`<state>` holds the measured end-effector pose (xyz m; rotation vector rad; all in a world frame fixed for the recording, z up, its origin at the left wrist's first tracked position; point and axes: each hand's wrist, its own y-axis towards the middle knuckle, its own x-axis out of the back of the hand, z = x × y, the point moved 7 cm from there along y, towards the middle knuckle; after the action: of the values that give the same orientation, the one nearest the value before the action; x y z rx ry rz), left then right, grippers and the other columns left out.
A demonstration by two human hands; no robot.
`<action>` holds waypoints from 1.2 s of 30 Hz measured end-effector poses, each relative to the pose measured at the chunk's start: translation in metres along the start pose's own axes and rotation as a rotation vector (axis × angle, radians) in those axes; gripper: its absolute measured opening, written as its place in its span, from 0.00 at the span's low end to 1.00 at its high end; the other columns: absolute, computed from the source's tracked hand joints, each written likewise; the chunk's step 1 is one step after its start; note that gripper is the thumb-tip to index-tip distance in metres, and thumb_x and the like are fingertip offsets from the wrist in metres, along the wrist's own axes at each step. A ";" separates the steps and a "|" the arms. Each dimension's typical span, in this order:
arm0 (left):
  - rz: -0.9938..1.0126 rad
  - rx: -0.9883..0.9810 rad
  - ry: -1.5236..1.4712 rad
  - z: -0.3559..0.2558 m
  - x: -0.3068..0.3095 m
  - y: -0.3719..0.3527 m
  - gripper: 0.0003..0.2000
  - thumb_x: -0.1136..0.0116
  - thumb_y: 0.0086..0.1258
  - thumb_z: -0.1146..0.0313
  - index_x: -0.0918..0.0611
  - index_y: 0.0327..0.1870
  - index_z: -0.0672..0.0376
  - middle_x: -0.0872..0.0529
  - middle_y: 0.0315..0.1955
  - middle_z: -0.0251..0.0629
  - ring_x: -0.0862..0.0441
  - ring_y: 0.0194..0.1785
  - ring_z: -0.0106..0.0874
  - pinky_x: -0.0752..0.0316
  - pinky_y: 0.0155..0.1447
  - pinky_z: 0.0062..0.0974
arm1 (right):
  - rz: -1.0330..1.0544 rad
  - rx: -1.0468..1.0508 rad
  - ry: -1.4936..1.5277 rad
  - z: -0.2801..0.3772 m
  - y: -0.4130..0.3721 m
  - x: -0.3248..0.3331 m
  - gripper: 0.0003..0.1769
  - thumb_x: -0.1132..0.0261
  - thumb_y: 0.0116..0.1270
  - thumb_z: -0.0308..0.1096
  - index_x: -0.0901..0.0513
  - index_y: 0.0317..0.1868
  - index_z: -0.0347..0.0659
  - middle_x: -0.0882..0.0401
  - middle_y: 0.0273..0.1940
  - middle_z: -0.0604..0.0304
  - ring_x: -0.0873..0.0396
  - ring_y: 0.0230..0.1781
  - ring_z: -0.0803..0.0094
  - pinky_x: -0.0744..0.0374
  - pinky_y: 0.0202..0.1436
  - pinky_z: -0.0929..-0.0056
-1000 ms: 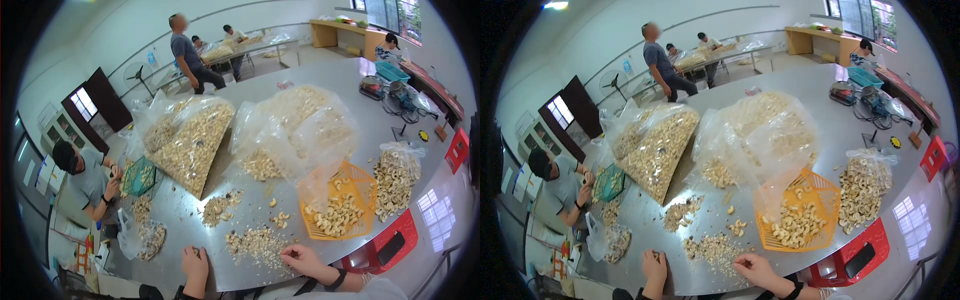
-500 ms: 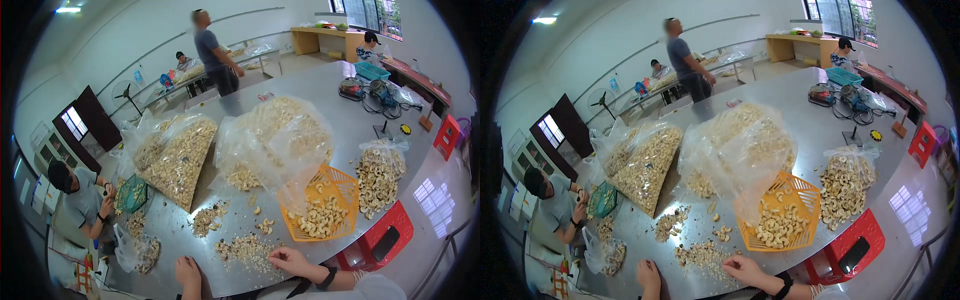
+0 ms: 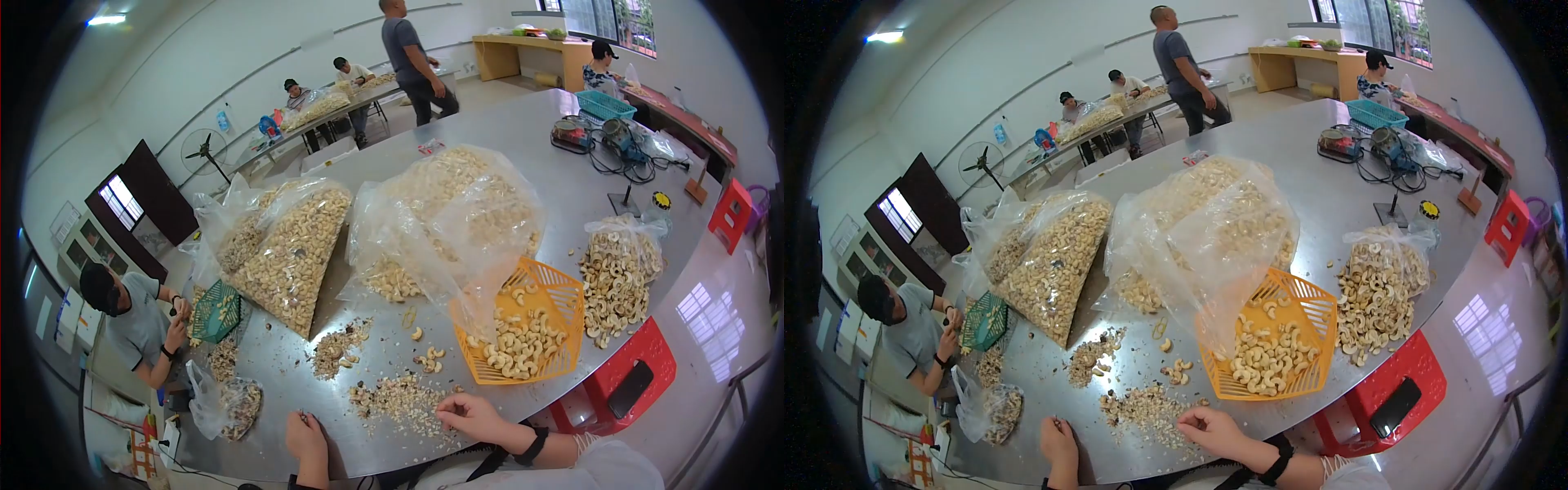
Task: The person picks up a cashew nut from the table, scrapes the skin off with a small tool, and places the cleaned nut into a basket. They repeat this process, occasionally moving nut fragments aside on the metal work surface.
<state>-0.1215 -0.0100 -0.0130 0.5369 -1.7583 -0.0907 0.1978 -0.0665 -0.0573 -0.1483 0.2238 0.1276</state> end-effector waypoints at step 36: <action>-0.080 0.035 -0.052 0.000 0.015 -0.003 0.06 0.54 0.57 0.67 0.25 0.31 0.57 0.24 0.25 0.41 0.26 0.29 0.40 0.30 0.33 0.36 | -0.110 0.047 -0.004 0.007 0.000 -0.002 0.04 0.43 0.57 0.25 0.30 0.33 0.36 0.29 0.25 0.62 0.28 0.21 0.78 0.27 0.27 0.82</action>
<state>-0.1227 -0.0185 -0.0007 0.6354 -1.7922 -0.1318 0.1970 -0.0654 -0.0506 -0.1136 0.2144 0.0132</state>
